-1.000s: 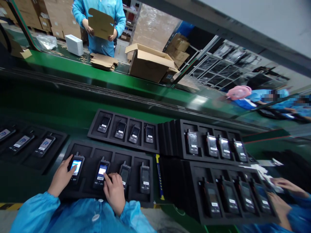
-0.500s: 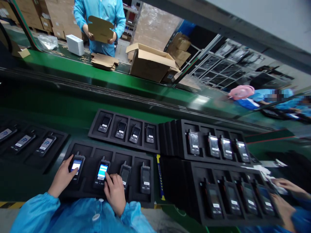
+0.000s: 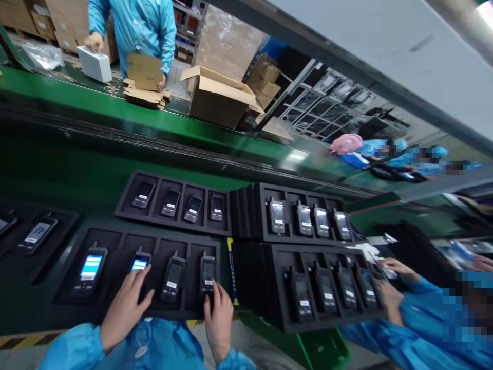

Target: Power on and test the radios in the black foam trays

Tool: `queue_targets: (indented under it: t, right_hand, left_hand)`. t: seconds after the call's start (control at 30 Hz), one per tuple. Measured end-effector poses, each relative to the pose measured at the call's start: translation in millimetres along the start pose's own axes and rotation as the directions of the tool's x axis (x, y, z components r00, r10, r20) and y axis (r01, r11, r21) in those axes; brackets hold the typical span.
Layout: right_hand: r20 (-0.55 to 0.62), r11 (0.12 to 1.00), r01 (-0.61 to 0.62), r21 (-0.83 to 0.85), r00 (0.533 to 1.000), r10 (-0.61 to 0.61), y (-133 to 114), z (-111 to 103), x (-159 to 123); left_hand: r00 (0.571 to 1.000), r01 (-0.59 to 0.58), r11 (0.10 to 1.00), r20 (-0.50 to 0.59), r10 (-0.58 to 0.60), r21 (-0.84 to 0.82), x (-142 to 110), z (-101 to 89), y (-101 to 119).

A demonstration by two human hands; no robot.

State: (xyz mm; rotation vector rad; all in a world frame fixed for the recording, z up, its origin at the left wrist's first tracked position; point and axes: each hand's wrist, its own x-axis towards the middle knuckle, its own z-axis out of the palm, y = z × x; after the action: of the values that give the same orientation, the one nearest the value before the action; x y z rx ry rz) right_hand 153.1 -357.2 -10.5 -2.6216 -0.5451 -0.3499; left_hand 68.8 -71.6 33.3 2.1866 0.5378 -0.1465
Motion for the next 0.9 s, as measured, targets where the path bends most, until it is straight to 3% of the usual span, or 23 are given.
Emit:
queue_targets:
  t: [0.1,0.23,0.5,0.7,0.9]
  right_hand:
    - [0.085,0.999,0.032,0.041,0.996,-0.035,18.6,-8.4,-7.6]
    - [0.134,0.990,0.080,0.117,0.986,-0.095,28.8,-15.9,-11.3]
    - [0.198,0.973,0.160,0.168,0.961,-0.192,47.4,-27.9,-8.8]
    - [0.198,0.958,0.281,0.060,0.937,-0.287,49.9,-20.2,-4.7]
    - [0.207,0.951,0.303,0.070,0.928,-0.311,56.8,-17.1,-6.9]
  left_hand:
    - [0.990,0.059,0.995,0.120,-0.069,0.082,4.1,43.4,20.0]
    - [0.979,0.146,0.980,0.120,-0.162,0.133,15.7,71.9,33.8]
    - [0.984,0.165,0.981,0.052,-0.171,0.103,16.3,81.4,30.8]
    - [0.988,0.149,0.987,0.024,-0.151,0.067,14.5,85.3,24.5]
    - [0.985,0.175,0.983,0.001,-0.175,0.054,13.8,85.0,27.7]
